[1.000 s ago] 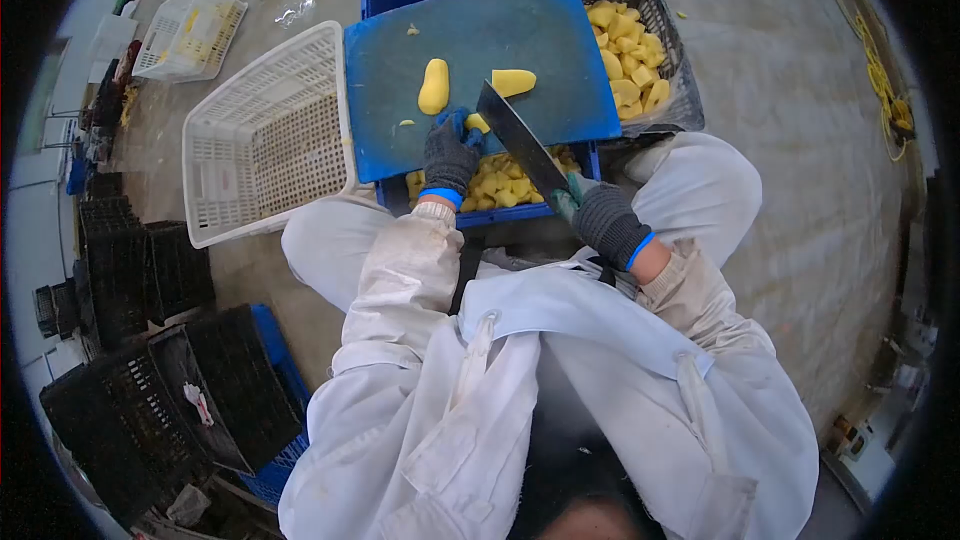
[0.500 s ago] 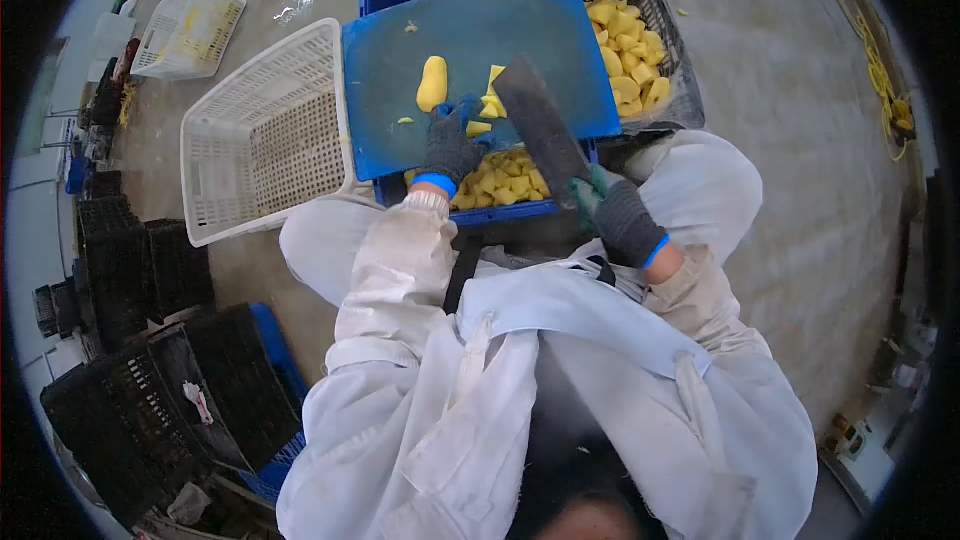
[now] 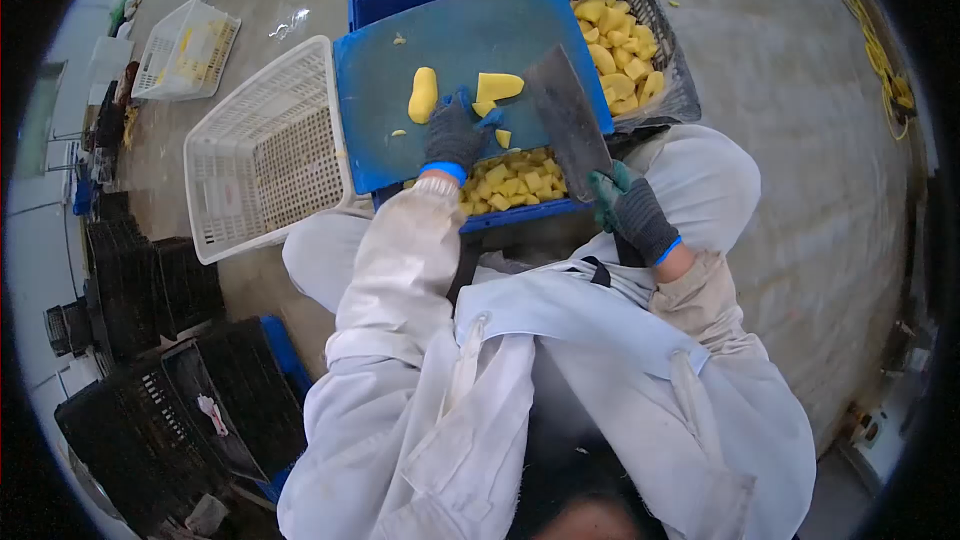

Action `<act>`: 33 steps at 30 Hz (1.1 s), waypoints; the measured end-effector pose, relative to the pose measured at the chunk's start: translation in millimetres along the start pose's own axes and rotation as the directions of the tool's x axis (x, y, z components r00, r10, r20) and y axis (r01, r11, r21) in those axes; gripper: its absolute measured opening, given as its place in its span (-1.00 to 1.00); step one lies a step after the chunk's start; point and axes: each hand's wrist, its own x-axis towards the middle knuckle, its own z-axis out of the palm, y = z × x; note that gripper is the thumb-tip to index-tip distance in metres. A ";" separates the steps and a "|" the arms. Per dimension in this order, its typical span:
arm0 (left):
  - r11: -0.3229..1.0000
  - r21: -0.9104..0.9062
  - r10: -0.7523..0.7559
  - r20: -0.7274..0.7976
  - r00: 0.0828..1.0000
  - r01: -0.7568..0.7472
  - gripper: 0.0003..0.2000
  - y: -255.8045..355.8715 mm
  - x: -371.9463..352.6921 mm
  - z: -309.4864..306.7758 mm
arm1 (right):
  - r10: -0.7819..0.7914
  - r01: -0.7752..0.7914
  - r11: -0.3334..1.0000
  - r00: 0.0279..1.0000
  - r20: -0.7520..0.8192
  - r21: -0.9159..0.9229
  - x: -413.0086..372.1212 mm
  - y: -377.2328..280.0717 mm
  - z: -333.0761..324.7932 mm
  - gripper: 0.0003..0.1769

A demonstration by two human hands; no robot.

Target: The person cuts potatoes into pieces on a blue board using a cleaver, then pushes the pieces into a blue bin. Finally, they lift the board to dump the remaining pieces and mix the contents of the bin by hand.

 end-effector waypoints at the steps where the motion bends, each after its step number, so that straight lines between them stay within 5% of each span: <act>1: 0.996 0.041 -0.084 0.005 0.996 0.084 -0.45 6.4 4.2 5.9 | -0.010 0.010 1.000 1.000 -0.012 -0.021 1.5 5.0 0.2 -0.71; 6: 0.976 0.207 -0.084 0.057 0.995 0.071 -0.48 12.9 2.2 4.5 | -0.097 0.095 0.994 0.994 -0.050 -0.048 5.0 12.1 -3.2 -0.72; 13: 0.976 0.119 0.163 0.168 0.972 -0.184 -0.61 18.5 -49.5 3.5 | 0.092 -0.093 0.993 0.996 0.016 0.069 2.3 -13.7 -2.1 -0.69; 14: 0.958 0.016 0.283 0.108 0.953 -0.287 -0.63 24.8 -62.0 0.7 | 0.008 -0.007 0.999 1.000 -0.009 0.034 4.9 -6.4 -1.0 -0.72; 17: 0.966 0.016 0.249 0.193 0.949 -0.257 -0.61 22.5 -44.6 -5.0 | -0.204 0.197 0.975 0.977 -0.063 -0.106 13.6 12.3 2.2 -0.77; 20: 0.968 0.122 0.245 -0.256 0.935 -0.220 -0.57 23.0 7.3 -11.1 | -0.261 0.226 0.915 0.963 -0.065 -0.334 9.7 2.3 4.3 -0.74; 23: 0.980 0.052 0.177 0.197 0.964 -0.190 -0.58 2.2 54.1 -3.7 | -0.256 0.189 0.822 0.965 -0.053 -0.537 17.4 -15.3 13.5 -0.68; 26: 0.984 0.096 0.120 0.256 0.959 -0.148 -0.62 2.9 61.1 -1.4 | -0.209 0.147 0.802 0.977 -0.040 -0.578 22.5 -31.4 19.4 -0.63; 31: 0.988 0.080 0.115 0.166 0.979 -0.129 -0.66 5.7 53.3 3.7 | -0.013 0.003 0.761 1.000 -0.010 -0.649 35.1 -45.7 25.1 -0.61; 33: 0.982 0.093 0.154 0.099 0.983 -0.163 -0.66 -1.8 49.0 12.8 | -0.026 0.056 0.730 0.998 0.054 -0.681 43.5 -39.5 32.0 -0.61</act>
